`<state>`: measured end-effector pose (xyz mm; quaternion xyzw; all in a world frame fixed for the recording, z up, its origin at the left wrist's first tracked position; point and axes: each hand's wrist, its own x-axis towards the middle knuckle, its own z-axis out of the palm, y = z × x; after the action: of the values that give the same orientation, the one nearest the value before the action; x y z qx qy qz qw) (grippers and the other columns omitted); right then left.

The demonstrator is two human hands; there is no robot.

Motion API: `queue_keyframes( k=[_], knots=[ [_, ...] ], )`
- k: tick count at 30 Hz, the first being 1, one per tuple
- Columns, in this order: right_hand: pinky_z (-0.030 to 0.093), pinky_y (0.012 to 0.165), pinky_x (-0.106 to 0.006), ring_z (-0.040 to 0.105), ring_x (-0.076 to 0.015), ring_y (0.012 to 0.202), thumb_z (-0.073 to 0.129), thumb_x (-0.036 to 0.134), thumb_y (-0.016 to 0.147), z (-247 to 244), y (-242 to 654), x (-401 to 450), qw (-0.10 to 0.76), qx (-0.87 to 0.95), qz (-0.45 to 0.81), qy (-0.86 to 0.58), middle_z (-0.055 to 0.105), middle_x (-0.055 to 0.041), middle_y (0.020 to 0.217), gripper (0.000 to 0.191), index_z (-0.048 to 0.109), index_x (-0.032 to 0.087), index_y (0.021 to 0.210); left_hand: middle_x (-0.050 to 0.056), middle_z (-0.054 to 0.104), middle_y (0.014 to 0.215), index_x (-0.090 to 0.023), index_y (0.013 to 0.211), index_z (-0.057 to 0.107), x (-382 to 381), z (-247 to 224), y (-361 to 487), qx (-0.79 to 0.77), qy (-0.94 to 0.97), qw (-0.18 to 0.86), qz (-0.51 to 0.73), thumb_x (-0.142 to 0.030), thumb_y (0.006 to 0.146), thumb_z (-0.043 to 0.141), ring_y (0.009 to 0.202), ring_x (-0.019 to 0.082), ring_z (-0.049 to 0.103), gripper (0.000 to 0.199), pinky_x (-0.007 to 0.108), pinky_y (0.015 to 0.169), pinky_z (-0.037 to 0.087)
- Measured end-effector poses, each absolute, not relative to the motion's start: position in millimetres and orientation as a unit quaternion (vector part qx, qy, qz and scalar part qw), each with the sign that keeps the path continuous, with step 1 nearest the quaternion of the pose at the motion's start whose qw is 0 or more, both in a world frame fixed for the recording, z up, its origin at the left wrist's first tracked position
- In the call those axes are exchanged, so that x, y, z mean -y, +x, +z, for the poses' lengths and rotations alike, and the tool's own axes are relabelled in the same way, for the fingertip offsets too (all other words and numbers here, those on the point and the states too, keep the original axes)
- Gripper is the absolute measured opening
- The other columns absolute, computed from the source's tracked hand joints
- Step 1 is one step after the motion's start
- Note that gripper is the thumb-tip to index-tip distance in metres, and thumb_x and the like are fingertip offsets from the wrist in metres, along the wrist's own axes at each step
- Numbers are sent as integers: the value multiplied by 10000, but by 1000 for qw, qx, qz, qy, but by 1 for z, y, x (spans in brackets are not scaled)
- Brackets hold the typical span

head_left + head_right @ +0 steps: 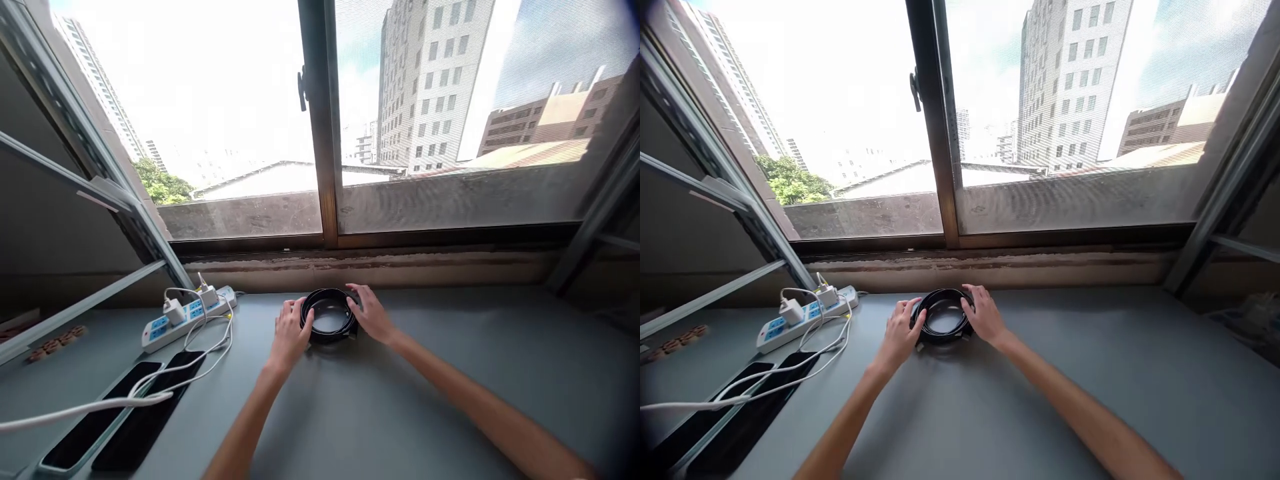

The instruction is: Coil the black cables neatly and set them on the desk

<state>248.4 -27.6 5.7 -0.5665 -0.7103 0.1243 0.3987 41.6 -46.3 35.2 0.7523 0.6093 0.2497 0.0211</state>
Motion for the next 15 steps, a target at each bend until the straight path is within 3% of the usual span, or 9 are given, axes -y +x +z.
queue_keyframes(
  k=[7,15],
  knots=[
    [460,843,-365,534,-221,988,338,405,909,-23,267,54,484,659,203,-538,536,-102,1066,345,449,209,1170,63,555,987,-201,926,559,56,19,45,-533,805,3,261,-303,921,308,984,194,490,271,354,902,345],
    [500,576,-302,570,-210,773,505,440,759,-36,277,41,563,540,355,-514,547,-59,824,359,485,181,1006,45,573,997,-202,917,555,62,-2,68,-498,845,15,197,-291,966,164,992,162,484,404,362,944,272]
  ],
)
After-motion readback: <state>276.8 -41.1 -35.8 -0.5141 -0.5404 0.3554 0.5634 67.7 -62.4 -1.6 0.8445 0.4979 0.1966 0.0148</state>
